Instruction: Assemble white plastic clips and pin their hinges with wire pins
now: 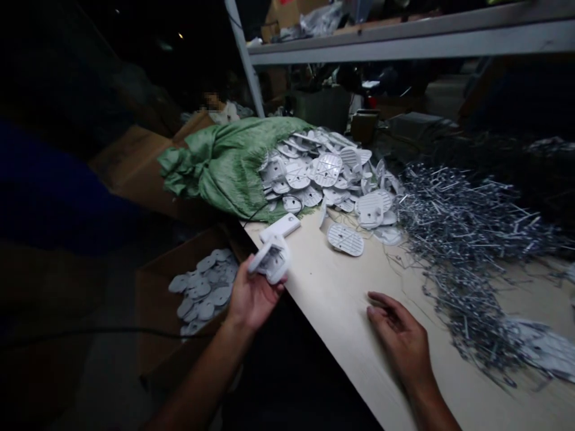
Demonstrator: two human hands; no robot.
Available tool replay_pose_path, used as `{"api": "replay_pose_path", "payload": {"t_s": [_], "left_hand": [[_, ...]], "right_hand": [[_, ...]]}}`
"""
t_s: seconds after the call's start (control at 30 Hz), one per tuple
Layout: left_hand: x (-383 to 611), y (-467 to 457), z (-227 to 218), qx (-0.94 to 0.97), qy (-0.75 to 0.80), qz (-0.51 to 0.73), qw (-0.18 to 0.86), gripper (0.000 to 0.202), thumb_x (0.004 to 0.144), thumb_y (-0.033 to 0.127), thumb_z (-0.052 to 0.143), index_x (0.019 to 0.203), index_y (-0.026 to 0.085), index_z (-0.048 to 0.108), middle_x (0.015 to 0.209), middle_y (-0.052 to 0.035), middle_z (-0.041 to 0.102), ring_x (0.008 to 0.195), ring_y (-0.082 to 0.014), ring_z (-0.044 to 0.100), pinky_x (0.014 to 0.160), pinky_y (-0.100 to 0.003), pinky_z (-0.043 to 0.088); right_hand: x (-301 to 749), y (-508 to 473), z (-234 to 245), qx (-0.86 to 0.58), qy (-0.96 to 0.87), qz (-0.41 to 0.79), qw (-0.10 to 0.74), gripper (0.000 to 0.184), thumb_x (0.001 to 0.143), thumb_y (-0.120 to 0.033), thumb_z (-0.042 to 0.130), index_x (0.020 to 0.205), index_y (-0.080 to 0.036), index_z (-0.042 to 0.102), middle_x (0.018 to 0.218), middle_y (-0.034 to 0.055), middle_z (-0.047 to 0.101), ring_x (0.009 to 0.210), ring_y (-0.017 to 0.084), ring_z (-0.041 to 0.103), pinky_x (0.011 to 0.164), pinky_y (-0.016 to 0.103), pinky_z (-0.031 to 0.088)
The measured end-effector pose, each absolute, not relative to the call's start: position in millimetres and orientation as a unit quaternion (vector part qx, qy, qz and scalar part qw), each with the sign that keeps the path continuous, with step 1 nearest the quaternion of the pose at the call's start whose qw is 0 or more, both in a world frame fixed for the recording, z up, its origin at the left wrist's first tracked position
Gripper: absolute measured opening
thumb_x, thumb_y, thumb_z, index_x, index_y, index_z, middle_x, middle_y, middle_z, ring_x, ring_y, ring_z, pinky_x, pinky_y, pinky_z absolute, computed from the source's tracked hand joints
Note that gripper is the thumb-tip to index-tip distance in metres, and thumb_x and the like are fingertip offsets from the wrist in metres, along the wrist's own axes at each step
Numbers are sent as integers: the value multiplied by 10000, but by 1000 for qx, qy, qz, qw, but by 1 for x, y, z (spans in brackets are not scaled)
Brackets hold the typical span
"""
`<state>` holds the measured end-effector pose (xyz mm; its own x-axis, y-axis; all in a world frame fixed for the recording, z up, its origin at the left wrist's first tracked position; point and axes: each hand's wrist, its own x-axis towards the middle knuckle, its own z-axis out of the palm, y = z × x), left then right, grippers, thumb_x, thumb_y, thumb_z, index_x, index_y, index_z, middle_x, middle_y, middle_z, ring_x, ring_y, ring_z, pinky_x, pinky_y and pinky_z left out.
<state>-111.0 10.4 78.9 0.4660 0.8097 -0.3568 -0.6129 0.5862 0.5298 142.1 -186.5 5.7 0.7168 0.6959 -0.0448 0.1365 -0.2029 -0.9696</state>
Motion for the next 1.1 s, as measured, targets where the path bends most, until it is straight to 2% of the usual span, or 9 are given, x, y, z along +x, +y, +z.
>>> {"api": "replay_pose_path", "payload": {"t_s": [0.1, 0.17, 0.23, 0.43, 0.57, 0.7, 0.8, 0.93, 1.1], "left_hand": [[-145, 43, 100, 83, 263, 617, 737, 572, 1088, 568, 403, 1425, 156, 613, 1175, -144, 802, 911, -208, 815, 702, -271, 664], [-162, 59, 107, 43, 240, 674, 697, 737, 1075, 617, 363, 1563, 75, 466, 1303, -217, 754, 1132, -247, 788, 815, -311, 679], [-168, 63, 103, 29, 244, 677, 693, 815, 1069, 619, 366, 1616, 15, 360, 1333, -248, 733, 1219, -267, 757, 873, -341, 675], [-125, 17, 51, 106, 311, 473, 817, 574, 1048, 523, 442, 1346, 86, 667, 1172, -206, 796, 900, -217, 783, 809, -326, 639], [-94, -14, 23, 191, 334, 325, 864, 552, 949, 526, 583, 1246, 80, 712, 1009, -202, 815, 786, -245, 776, 717, -330, 602], [-76, -27, 19, 318, 335, 309, 831, 621, 850, 636, 685, 1166, 103, 734, 883, -148, 801, 710, -239, 755, 680, -324, 571], [-64, -26, 23, 388, 319, 301, 811, 684, 825, 719, 701, 1152, 119, 736, 861, -120, 783, 675, -214, 734, 636, -292, 533], [-42, -16, 21, 445, 292, 299, 792, 704, 867, 763, 655, 1147, 123, 739, 858, -99, 759, 665, -185, 715, 621, -269, 498], [-13, 0, 6, 535, 294, 317, 726, 641, 961, 722, 563, 1122, 130, 748, 828, -72, 719, 656, -162, 670, 630, -273, 490]], "right_hand": [[143, -187, 9, -752, -285, 240, 544, 573, 746, -620, 873, 1163, -230, 830, 1161, 108, 828, 957, 300, 790, 958, 419, 651], [142, -187, 12, -759, -282, 240, 535, 592, 735, -644, 862, 1168, -242, 826, 1162, 108, 829, 972, 323, 794, 989, 452, 640], [141, -187, 15, -768, -277, 239, 526, 609, 734, -673, 841, 1174, -252, 822, 1135, 112, 831, 977, 348, 794, 999, 488, 632], [135, -185, 25, -796, -278, 229, 486, 607, 744, -713, 797, 1177, -287, 815, 1072, 106, 828, 1068, 410, 770, 1128, 582, 543], [132, -184, 27, -798, -268, 234, 487, 590, 706, -703, 815, 1121, -284, 817, 1150, 111, 822, 1115, 438, 755, 1153, 603, 518], [134, -183, 24, -810, -266, 235, 467, 568, 679, -700, 824, 1080, -299, 826, 1194, 99, 819, 1221, 458, 715, 1171, 612, 498], [137, -179, 21, -816, -260, 235, 459, 587, 663, -713, 826, 1074, -294, 833, 1164, 97, 829, 1163, 444, 736, 1155, 617, 504], [142, -169, 16, -809, -250, 253, 467, 596, 665, -695, 855, 1064, -251, 849, 1128, 103, 838, 1079, 379, 763, 1035, 514, 596], [154, -156, 8, -771, -251, 305, 500, 624, 693, -633, 903, 1113, -176, 835, 991, 114, 825, 801, 268, 750, 694, 370, 623]]}}
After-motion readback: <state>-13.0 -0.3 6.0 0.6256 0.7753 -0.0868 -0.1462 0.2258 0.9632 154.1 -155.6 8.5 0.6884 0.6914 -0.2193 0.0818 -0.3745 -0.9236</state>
